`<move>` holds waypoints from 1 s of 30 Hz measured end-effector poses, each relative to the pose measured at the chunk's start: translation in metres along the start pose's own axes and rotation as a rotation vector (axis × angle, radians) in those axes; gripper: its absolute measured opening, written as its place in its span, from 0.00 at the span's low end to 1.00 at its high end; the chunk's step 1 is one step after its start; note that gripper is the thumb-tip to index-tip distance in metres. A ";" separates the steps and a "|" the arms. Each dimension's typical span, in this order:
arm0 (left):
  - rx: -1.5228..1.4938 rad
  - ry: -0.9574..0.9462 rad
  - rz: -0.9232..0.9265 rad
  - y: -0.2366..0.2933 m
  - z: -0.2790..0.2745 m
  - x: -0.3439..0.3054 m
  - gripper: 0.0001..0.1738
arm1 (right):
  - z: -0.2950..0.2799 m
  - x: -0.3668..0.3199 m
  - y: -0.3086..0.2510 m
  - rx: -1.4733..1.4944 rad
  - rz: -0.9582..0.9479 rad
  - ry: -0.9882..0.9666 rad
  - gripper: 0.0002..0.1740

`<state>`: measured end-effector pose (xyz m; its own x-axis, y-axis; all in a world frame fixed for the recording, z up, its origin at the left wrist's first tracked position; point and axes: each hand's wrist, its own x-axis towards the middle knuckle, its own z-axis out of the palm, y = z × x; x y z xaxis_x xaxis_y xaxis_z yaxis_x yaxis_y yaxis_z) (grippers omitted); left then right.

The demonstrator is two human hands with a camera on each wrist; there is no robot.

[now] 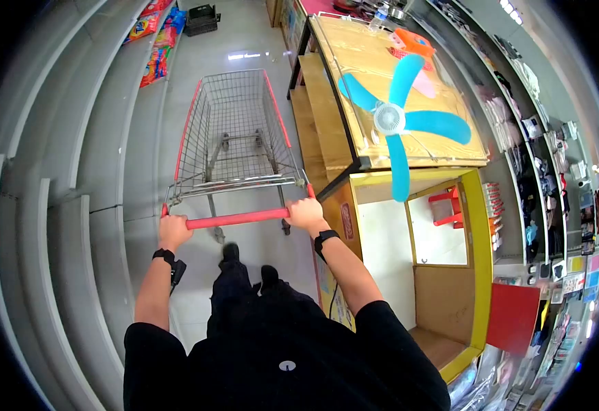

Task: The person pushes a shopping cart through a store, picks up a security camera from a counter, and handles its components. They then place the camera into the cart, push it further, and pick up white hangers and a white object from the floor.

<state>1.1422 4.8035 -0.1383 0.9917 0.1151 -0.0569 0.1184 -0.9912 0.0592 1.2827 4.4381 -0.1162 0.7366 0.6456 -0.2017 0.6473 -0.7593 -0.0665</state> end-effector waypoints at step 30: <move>0.048 0.013 0.048 -0.156 -0.018 0.465 0.12 | -0.076 0.440 0.123 0.044 0.074 0.073 0.12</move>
<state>1.5862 5.0134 -0.1562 0.9968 0.0678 -0.0417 0.0684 -0.9976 0.0136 1.7013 4.6347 -0.1385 0.7957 0.5902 -0.1362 0.5821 -0.8072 -0.0975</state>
